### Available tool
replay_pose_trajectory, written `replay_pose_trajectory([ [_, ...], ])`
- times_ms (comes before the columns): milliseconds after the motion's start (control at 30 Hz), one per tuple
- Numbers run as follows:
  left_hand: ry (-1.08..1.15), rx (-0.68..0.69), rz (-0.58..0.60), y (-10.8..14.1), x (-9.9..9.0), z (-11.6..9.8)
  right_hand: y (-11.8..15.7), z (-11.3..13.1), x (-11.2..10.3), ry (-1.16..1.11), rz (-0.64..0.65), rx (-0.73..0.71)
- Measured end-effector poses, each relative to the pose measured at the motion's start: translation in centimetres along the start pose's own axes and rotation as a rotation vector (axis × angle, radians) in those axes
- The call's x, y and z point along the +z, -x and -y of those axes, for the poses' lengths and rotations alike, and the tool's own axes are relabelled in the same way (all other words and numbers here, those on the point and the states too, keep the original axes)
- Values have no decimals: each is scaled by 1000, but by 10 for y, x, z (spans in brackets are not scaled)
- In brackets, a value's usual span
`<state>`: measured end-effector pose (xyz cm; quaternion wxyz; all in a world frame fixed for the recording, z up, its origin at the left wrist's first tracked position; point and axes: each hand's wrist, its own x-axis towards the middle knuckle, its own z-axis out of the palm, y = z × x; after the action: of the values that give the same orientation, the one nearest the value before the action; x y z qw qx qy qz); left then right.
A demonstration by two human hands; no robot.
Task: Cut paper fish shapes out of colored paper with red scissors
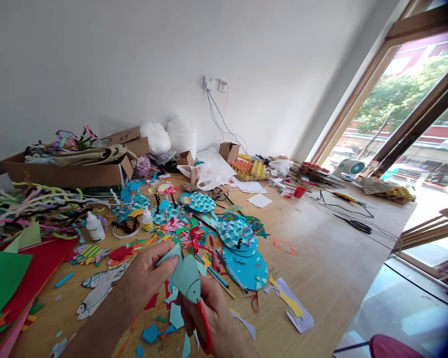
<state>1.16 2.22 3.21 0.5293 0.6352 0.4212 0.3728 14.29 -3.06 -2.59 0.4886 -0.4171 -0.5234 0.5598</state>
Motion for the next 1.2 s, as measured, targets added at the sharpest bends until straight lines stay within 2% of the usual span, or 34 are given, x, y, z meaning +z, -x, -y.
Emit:
replay_pose_trajectory([
  [333, 0, -18, -21, 2, 0, -9, 1, -7, -1, -6, -43, -13],
  [700, 63, -60, -34, 1, 1, -2, 3, -13, -6, 44, -30, -45],
  [900, 147, -75, 60, 2, 2, -2, 7, -3, -4, 63, -42, 40],
  [1033, 168, -77, 73, 1, 2, -1, 6, 6, -3, 83, -18, 29],
  [1200, 227, -119, 77, 0, 4, 0, 6, -3, -5, 76, -39, 19],
])
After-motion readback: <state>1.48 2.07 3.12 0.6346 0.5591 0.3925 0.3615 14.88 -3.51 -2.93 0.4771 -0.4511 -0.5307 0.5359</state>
